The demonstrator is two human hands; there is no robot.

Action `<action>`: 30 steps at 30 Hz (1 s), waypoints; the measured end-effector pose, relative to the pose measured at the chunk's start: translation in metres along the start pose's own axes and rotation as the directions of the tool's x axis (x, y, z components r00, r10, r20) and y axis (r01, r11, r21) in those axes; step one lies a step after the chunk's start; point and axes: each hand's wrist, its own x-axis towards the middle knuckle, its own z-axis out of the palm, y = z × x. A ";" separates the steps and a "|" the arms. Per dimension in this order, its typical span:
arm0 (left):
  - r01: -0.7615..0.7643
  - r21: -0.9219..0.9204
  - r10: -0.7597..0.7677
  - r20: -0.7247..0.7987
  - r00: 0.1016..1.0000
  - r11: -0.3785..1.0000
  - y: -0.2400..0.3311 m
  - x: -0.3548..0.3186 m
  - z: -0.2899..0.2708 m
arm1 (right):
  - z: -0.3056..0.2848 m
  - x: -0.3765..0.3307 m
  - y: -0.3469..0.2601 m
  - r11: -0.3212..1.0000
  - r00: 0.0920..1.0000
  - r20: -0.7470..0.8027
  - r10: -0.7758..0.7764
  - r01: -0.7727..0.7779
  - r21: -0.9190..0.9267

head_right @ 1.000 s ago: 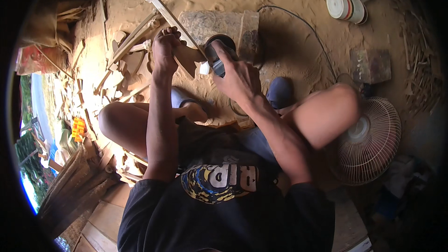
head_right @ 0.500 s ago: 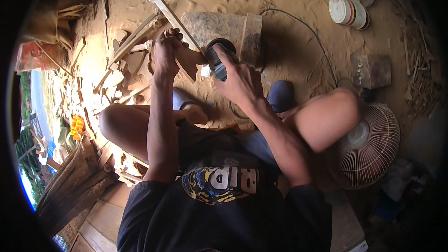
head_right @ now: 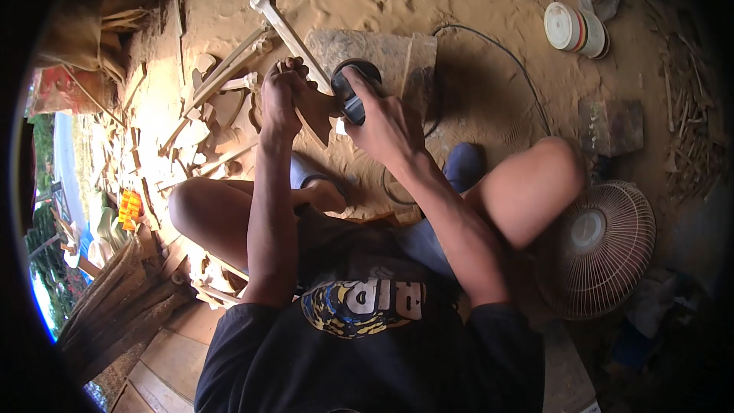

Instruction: The person uses an angle grinder to sand and shape a curved wooden piece, moving the tool along the edges and surface while holding the wood by hand.

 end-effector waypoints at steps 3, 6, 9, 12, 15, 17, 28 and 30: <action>-0.008 -0.012 0.008 0.022 1.000 1.000 0.001 -0.006 0.006 | 0.002 0.007 0.001 1.000 1.000 0.018 0.004 -0.004 0.003; -0.026 -0.018 0.026 0.022 0.999 1.000 0.003 -0.011 0.012 | 0.003 0.010 -0.001 1.000 1.000 0.008 0.011 -0.011 -0.008; -0.032 -0.042 0.033 0.029 0.999 0.999 0.002 -0.005 0.004 | -0.002 0.005 -0.008 0.999 0.998 0.051 0.039 -0.040 0.009; -0.027 -0.046 0.027 -0.005 1.000 0.999 0.001 -0.005 0.007 | -0.010 -0.003 -0.011 0.998 0.998 0.031 0.053 -0.052 -0.040; -0.026 -0.024 0.025 -0.024 0.999 0.999 0.000 -0.008 0.012 | -0.018 -0.013 -0.013 0.983 0.984 0.128 0.124 -0.103 -0.154; -0.025 -0.015 0.025 -0.008 1.000 1.000 0.000 -0.009 0.013 | -0.014 -0.021 -0.009 0.981 0.991 0.072 0.117 -0.104 -0.163; -0.042 -0.041 0.043 0.027 0.999 0.998 -0.001 -0.008 0.008 | -0.011 -0.025 0.003 0.992 0.994 0.071 0.086 -0.079 -0.098; -0.044 -0.039 0.045 0.008 0.999 0.998 0.000 -0.009 0.007 | -0.013 -0.022 -0.004 0.992 0.995 0.077 0.060 -0.051 -0.115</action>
